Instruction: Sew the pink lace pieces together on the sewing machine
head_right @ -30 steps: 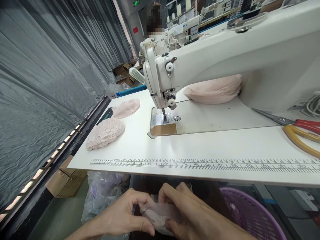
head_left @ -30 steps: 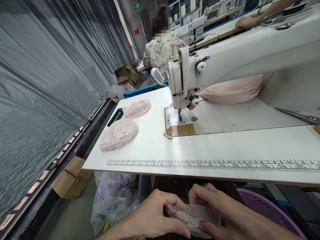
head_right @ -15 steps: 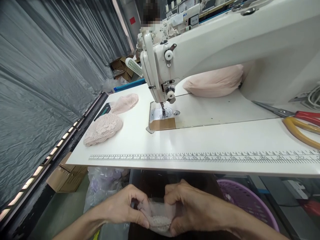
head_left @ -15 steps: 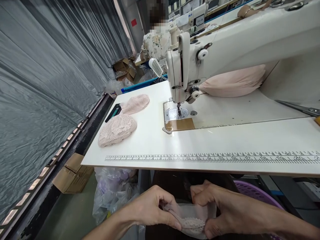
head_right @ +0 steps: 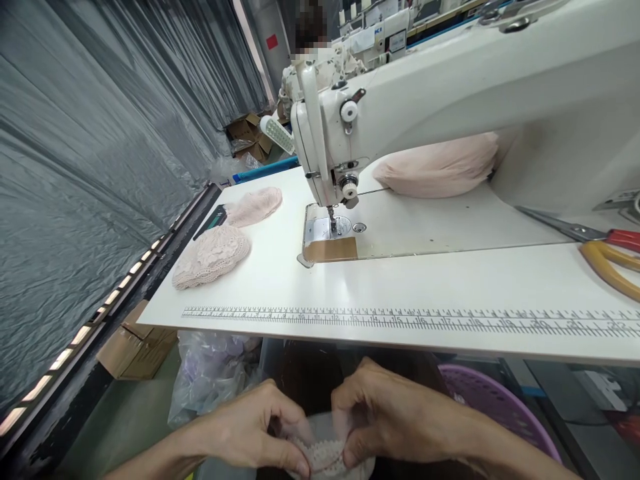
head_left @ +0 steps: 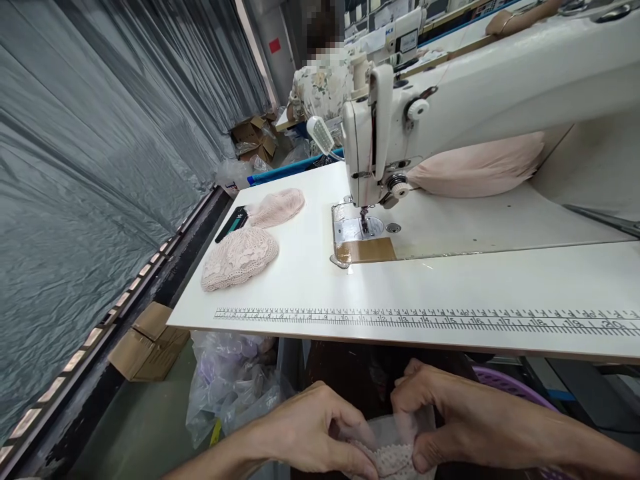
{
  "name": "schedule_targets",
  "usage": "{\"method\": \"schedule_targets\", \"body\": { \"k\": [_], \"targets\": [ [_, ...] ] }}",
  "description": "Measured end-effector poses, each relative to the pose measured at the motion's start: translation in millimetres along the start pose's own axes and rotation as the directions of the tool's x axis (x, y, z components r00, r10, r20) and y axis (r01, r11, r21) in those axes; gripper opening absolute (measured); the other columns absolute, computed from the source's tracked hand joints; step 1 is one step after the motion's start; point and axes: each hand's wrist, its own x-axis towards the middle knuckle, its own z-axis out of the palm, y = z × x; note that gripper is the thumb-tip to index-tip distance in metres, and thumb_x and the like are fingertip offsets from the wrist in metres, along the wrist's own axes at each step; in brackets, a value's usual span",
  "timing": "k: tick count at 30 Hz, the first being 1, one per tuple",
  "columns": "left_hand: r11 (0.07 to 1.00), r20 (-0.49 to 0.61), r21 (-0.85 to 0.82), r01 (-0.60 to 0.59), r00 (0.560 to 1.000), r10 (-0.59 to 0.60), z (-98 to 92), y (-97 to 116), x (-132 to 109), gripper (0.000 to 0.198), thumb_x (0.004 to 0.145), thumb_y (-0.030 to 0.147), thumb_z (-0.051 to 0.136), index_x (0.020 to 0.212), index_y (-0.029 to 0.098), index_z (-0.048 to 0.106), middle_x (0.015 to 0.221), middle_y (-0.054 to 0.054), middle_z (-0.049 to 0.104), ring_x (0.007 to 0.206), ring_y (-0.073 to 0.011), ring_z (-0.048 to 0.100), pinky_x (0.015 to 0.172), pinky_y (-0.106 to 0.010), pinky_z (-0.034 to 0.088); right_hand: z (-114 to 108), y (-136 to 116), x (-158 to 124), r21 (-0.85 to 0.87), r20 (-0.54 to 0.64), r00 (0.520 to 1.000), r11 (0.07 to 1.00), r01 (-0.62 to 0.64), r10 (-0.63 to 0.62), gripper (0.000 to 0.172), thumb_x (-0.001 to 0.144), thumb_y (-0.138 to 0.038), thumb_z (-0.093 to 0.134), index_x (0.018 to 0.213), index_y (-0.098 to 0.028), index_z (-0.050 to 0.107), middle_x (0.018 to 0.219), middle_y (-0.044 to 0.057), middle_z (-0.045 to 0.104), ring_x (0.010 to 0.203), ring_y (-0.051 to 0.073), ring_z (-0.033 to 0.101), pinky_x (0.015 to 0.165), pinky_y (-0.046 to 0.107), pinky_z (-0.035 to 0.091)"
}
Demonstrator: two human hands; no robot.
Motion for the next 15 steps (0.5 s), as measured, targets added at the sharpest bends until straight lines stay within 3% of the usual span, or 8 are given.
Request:
{"method": "schedule_targets", "body": {
  "k": [7,9,11,12,13,15],
  "targets": [
    [0.998,0.041,-0.031,0.056,0.998,-0.054,-3.7,-5,1,0.035,0.069,0.048,0.072,0.085,0.017,0.076,0.062,0.002,0.059,0.055,-0.0083,0.044,0.053,-0.018,0.034,-3,9,0,-0.044,-0.020,0.997,0.997,0.071,-0.072,0.003,0.075,-0.023,0.073,0.073,-0.021,0.073,0.074,-0.004,0.070,0.083,0.017,0.064,0.070,0.021,0.048],
    [0.999,-0.006,-0.035,0.041,0.999,-0.042,-3.4,-7,3,0.032,0.067,0.044,0.074,0.080,0.016,0.076,0.062,0.001,0.058,0.057,-0.0082,0.043,0.053,-0.018,0.032,2,15,1,-0.093,-0.068,0.997,0.995,0.039,-0.046,0.007,0.080,-0.022,0.067,0.076,-0.020,0.072,0.078,0.000,0.071,0.084,0.020,0.065,0.073,0.027,0.050],
    [0.996,-0.122,-0.077,0.048,0.991,-0.057,-0.8,-12,6,0.030,0.064,0.042,0.075,0.073,0.013,0.074,0.060,0.002,0.055,0.056,-0.0076,0.042,0.050,-0.018,0.030,17,20,3,-0.213,-0.214,0.974,0.977,0.029,-0.076,0.014,0.085,-0.019,0.057,0.089,-0.017,0.070,0.091,0.007,0.071,0.091,0.025,0.064,0.079,0.036,0.050],
    [0.987,-0.196,-0.149,0.060,0.976,-0.089,1.4,-15,8,0.032,0.062,0.042,0.077,0.069,0.011,0.071,0.058,0.002,0.053,0.054,-0.0073,0.042,0.049,-0.019,0.029,28,23,4,-0.319,-0.316,0.939,0.947,0.026,-0.133,0.020,0.087,-0.019,0.052,0.100,-0.016,0.067,0.102,0.010,0.070,0.096,0.027,0.063,0.083,0.041,0.049],
    [0.966,-0.265,-0.248,0.072,0.954,-0.139,4.0,-17,11,0.036,0.058,0.044,0.078,0.066,0.010,0.068,0.056,0.002,0.052,0.053,-0.0070,0.041,0.048,-0.019,0.029,40,24,6,-0.466,-0.426,0.863,0.884,0.048,-0.271,0.026,0.086,-0.023,0.053,0.109,-0.016,0.063,0.109,0.013,0.068,0.099,0.030,0.063,0.083,0.044,0.050],
    [0.893,-0.351,-0.446,0.061,0.906,-0.237,9.9,-21,16,0.044,0.052,0.049,0.080,0.063,0.010,0.060,0.054,0.003,0.051,0.051,-0.0069,0.042,0.048,-0.019,0.030,65,25,10,-0.640,-0.482,0.753,0.767,0.047,-0.448,0.044,0.082,-0.038,0.059,0.120,-0.015,0.054,0.116,0.014,0.065,0.100,0.030,0.063,0.079,0.042,0.053]
  ]
}}
